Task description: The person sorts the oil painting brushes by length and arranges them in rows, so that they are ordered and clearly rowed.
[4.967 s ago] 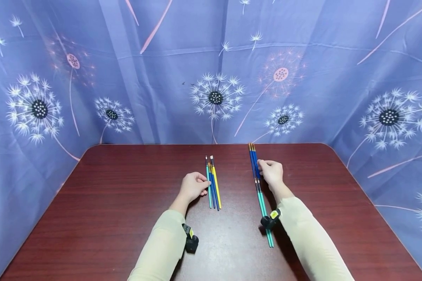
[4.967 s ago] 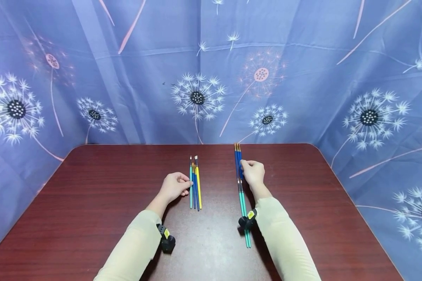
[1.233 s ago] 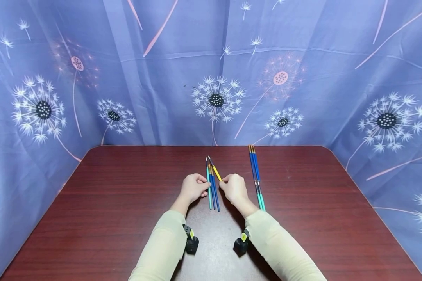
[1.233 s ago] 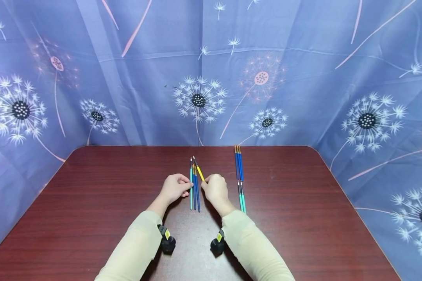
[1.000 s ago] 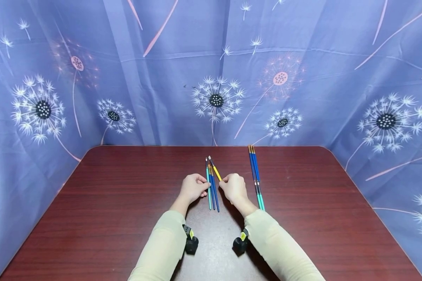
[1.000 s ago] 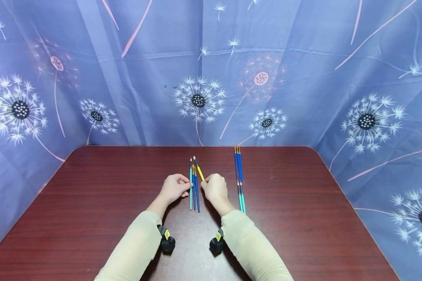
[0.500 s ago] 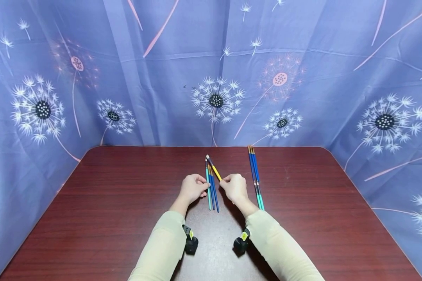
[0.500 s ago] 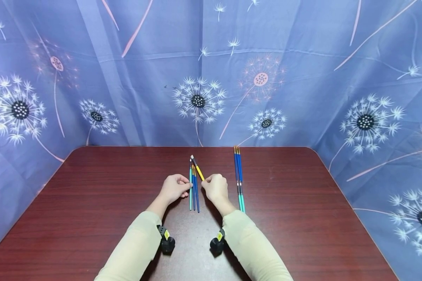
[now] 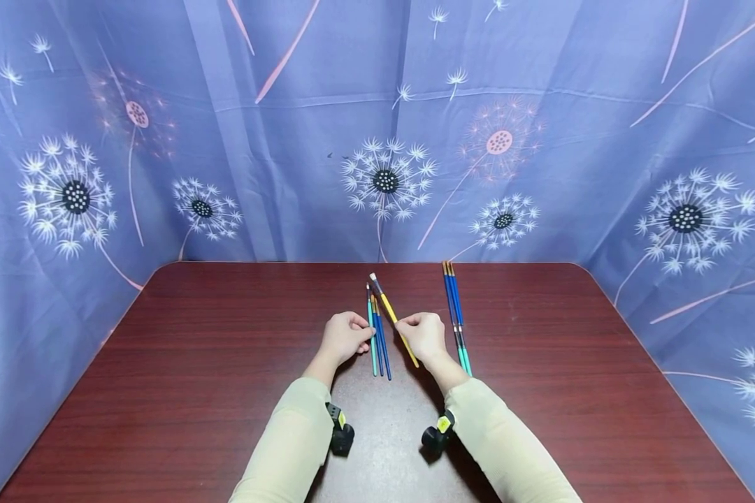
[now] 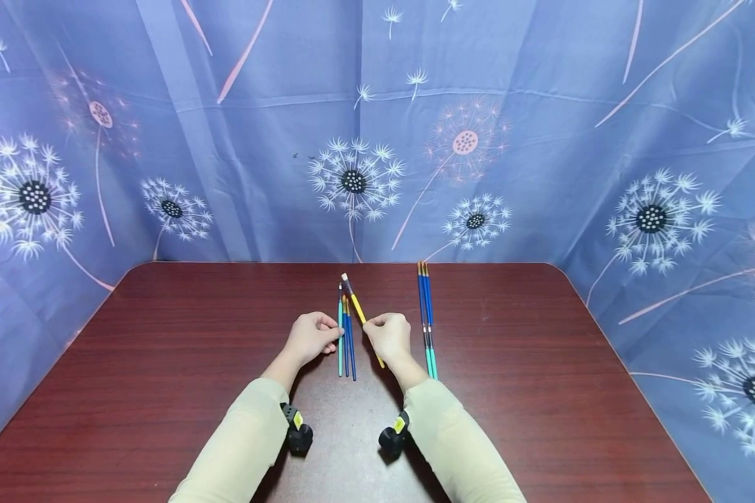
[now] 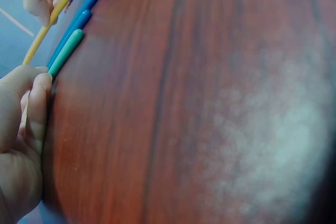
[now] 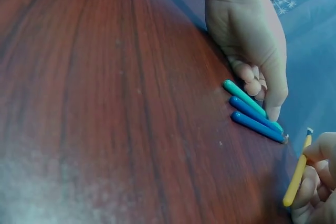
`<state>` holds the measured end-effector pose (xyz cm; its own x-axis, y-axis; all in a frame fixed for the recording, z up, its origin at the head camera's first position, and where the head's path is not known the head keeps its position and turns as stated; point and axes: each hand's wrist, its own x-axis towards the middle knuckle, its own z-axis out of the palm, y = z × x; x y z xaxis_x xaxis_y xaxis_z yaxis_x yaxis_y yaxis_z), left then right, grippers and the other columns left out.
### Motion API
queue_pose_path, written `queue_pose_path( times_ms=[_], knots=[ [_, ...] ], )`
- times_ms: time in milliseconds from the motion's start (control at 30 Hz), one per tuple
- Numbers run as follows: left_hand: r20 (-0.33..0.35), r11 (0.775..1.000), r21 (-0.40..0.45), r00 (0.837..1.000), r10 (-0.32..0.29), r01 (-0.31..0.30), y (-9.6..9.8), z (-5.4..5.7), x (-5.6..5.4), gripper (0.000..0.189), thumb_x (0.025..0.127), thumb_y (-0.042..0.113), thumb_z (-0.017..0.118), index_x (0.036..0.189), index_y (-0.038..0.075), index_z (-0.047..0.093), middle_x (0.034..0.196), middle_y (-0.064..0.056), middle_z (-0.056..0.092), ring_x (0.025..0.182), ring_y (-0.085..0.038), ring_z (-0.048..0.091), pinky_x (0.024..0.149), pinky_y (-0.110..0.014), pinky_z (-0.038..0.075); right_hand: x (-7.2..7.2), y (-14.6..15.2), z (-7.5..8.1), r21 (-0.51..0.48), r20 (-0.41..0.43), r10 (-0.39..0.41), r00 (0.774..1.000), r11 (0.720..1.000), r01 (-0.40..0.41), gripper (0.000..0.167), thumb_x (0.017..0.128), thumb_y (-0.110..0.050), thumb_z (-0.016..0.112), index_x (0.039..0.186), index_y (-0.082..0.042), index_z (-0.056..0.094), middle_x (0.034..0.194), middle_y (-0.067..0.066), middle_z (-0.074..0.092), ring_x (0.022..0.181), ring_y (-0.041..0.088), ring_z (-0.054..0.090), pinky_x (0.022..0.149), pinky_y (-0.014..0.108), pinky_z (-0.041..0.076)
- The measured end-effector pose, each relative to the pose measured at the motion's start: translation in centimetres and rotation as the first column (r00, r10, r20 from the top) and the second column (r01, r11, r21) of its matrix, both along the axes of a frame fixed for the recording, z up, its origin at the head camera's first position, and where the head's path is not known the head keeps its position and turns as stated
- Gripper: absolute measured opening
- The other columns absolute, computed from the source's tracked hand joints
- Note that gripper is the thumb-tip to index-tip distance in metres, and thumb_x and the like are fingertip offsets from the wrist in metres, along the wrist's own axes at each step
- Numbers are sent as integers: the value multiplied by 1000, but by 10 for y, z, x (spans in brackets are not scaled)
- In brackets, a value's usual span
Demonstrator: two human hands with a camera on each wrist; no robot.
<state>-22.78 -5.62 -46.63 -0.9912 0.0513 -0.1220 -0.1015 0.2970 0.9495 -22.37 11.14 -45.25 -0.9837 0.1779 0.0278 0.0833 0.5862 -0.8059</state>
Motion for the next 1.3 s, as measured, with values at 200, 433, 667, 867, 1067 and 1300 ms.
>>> queue_pose_path(
  times_ms=[200, 433, 667, 867, 1067, 1300],
  knots=[
    [7, 1000, 10, 1000, 4, -4, 0, 2, 0, 11, 83, 4, 67, 85, -3, 60, 65, -5, 62, 43, -7, 55, 45, -20, 51, 3, 3, 1, -221, 61, 10, 998, 975, 3, 15, 78, -14, 67, 83, -1, 75, 65, 3, 66, 55, 8, 52, 47, 20, 45],
    [10, 1000, 18, 1000, 2, -2, 1, 2, 1, 10, 83, 4, 68, 84, -3, 60, 64, -4, 61, 42, -7, 55, 44, -20, 51, 6, 12, 2, -380, 121, 25, 992, 925, 23, 22, 81, -13, 64, 94, 3, 72, 66, 0, 61, 56, 8, 51, 46, 18, 46],
    [4, 1000, 3, 1000, -6, 6, 0, 1, 0, 10, 83, 5, 68, 85, -2, 60, 65, -4, 61, 43, -6, 56, 45, -21, 52, 7, 19, 6, -413, 126, 33, 991, 910, 23, 23, 82, -12, 63, 96, 4, 71, 62, -3, 58, 54, 6, 49, 45, 16, 43],
    [12, 1000, 20, 1000, -3, 3, -1, 0, -1, 10, 83, 4, 68, 85, -3, 61, 65, -4, 61, 43, -7, 56, 46, -22, 53, 9, 25, 10, -417, 116, 40, 993, 909, 12, 22, 82, -10, 64, 96, 5, 71, 62, -5, 58, 55, 6, 49, 44, 16, 42],
    [7, 1000, 24, 1000, 1, -2, -1, 0, -1, 10, 83, 4, 68, 85, -2, 61, 64, -4, 62, 43, -7, 56, 45, -21, 53, 11, 33, 11, -421, 114, 40, 993, 907, 12, 22, 82, -10, 65, 97, 6, 71, 61, -4, 59, 54, 7, 49, 44, 16, 43],
    [10, 1000, 26, 1000, 3, -3, 0, 0, -1, 10, 82, 4, 68, 84, -2, 61, 64, -4, 62, 42, -7, 55, 45, -21, 52, 15, 40, 13, -444, 125, 50, 991, 896, 11, 25, 82, -8, 64, 100, 8, 69, 60, -4, 58, 54, 7, 47, 42, 15, 40]
  ],
)
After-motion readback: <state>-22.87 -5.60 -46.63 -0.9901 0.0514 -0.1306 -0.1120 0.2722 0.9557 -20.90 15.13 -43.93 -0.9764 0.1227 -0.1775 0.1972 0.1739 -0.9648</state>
